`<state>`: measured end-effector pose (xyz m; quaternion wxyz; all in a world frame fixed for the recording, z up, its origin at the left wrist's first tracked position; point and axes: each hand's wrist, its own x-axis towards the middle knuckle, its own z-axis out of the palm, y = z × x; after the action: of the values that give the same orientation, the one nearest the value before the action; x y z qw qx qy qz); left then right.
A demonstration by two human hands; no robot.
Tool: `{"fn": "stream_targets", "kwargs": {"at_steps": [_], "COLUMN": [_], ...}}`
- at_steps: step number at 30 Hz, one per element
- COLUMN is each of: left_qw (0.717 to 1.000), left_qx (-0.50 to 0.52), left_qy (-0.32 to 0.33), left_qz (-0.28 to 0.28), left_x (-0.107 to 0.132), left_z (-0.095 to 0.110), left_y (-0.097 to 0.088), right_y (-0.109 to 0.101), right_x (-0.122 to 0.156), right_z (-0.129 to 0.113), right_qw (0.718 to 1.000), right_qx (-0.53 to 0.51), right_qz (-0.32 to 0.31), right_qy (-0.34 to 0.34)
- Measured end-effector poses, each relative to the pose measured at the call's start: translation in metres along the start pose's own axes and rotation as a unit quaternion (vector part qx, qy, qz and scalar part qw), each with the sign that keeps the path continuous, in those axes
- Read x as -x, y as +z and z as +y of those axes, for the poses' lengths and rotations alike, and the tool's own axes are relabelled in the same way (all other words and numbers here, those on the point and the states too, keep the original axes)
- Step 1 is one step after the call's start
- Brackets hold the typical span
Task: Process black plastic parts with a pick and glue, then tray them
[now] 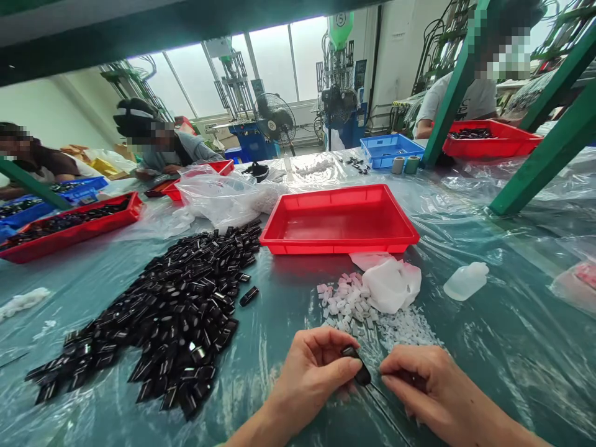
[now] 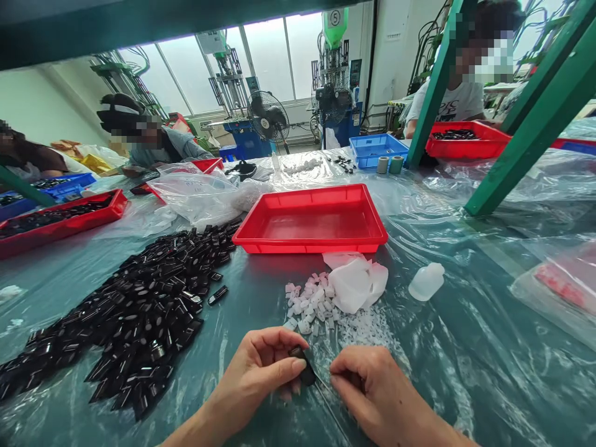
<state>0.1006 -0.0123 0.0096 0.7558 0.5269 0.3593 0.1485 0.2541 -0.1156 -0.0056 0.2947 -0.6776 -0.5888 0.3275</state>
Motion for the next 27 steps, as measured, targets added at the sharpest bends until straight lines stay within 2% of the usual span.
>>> {"fn": "stream_targets", "kwargs": {"at_steps": [3, 7, 10, 16, 18, 20, 24, 27], "left_qw": [0.992, 0.943, 0.93, 0.921, 0.927, 0.946, 0.991, 0.999], "left_qx": [-0.11, -0.284, -0.318, -0.343, -0.335, -0.293, -0.127, -0.045], "left_qy": [0.059, 0.164, 0.175, 0.177, 0.159, 0.127, 0.036, -0.003], "left_qz": [0.032, 0.055, 0.058, 0.049, 0.052, 0.049, 0.0, -0.018], "left_x": [0.004, 0.006, 0.006, 0.008, 0.008, 0.007, 0.003, 0.0], "left_z": [-0.001, -0.004, -0.008, -0.006, -0.004, -0.001, 0.001, 0.0], "left_y": [0.002, 0.003, 0.003, 0.004, 0.003, 0.003, 0.002, 0.001], "right_y": [0.001, 0.002, 0.002, 0.005, 0.007, 0.008, 0.006, 0.003], "right_x": [0.001, 0.001, 0.001, 0.003, 0.004, 0.005, 0.009, 0.015], "right_z": [0.001, 0.004, 0.005, 0.009, 0.009, 0.008, 0.004, 0.006], "right_qw": [1.0, 0.999, 0.999, 0.995, 0.994, 0.993, 0.991, 0.985], "right_qx": [0.004, -0.001, 0.009, 0.054, 0.079, 0.1, 0.135, 0.172], "right_qz": [0.019, 0.028, 0.039, 0.054, 0.05, 0.033, -0.006, -0.031], "right_qy": [-0.014, -0.021, -0.037, -0.065, -0.062, -0.048, -0.016, -0.011]}}
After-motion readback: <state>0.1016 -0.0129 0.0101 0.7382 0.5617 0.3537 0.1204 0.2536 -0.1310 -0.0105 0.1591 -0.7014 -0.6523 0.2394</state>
